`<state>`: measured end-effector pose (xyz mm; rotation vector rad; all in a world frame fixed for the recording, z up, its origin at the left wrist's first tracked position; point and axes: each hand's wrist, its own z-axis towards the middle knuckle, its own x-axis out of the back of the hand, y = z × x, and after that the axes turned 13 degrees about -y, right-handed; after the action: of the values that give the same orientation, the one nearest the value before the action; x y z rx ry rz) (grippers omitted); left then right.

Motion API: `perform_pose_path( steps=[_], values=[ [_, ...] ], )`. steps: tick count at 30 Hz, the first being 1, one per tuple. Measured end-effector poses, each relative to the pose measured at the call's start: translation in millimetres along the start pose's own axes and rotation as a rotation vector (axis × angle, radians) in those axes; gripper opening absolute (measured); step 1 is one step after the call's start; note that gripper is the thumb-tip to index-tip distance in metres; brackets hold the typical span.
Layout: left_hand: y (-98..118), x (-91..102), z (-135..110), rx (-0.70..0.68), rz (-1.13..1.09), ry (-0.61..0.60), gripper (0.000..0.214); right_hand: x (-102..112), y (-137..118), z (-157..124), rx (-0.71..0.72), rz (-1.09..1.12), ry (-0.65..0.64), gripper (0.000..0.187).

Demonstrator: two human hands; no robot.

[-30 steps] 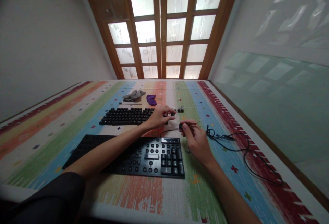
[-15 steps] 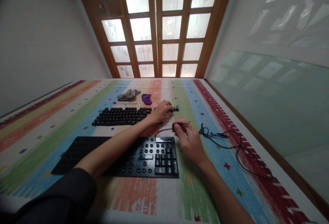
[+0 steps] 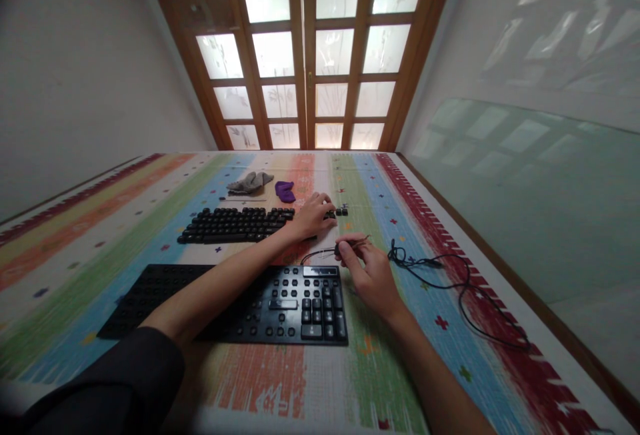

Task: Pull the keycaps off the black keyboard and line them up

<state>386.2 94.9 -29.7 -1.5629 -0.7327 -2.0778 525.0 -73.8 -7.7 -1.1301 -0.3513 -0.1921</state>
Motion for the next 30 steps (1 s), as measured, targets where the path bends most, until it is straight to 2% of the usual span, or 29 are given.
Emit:
perform_pose_path(
  steps=[4, 8, 12, 16, 23, 30],
  values=[
    [8.1, 8.3, -15.8, -0.07, -0.035, 0.061, 0.012, 6.9, 2.4, -2.2, -0.002, 0.005, -0.078, 0.037],
    [24.1, 18.7, -51.6, -0.171, -0.152, 0.14, 0.01, 14.1, 3.7, -2.9, 0.032, -0.091, -0.218, 0.038],
    [40.6, 25.8, -96.2, -0.276, -0.264, 0.059, 0.016, 15.9, 0.6, -2.3, 0.079, -0.163, -0.335, 0.042],
    [50.8, 22.4, -127.3, -0.314, -0.346, -0.042, 0.016, 14.8, -0.3, -2.1, 0.087, -0.187, -0.37, 0.043],
    [57.1, 13.5, -137.5, -0.29, -0.337, -0.131, 0.019, 5.8, -0.9, -2.3, 0.087, -0.179, -0.464, 0.043],
    [54.9, 11.2, -136.0, -0.3, -0.34, -0.149, 0.018, 8.7, -3.0, -1.7, 0.06, -0.202, -0.457, 0.045]
  ],
)
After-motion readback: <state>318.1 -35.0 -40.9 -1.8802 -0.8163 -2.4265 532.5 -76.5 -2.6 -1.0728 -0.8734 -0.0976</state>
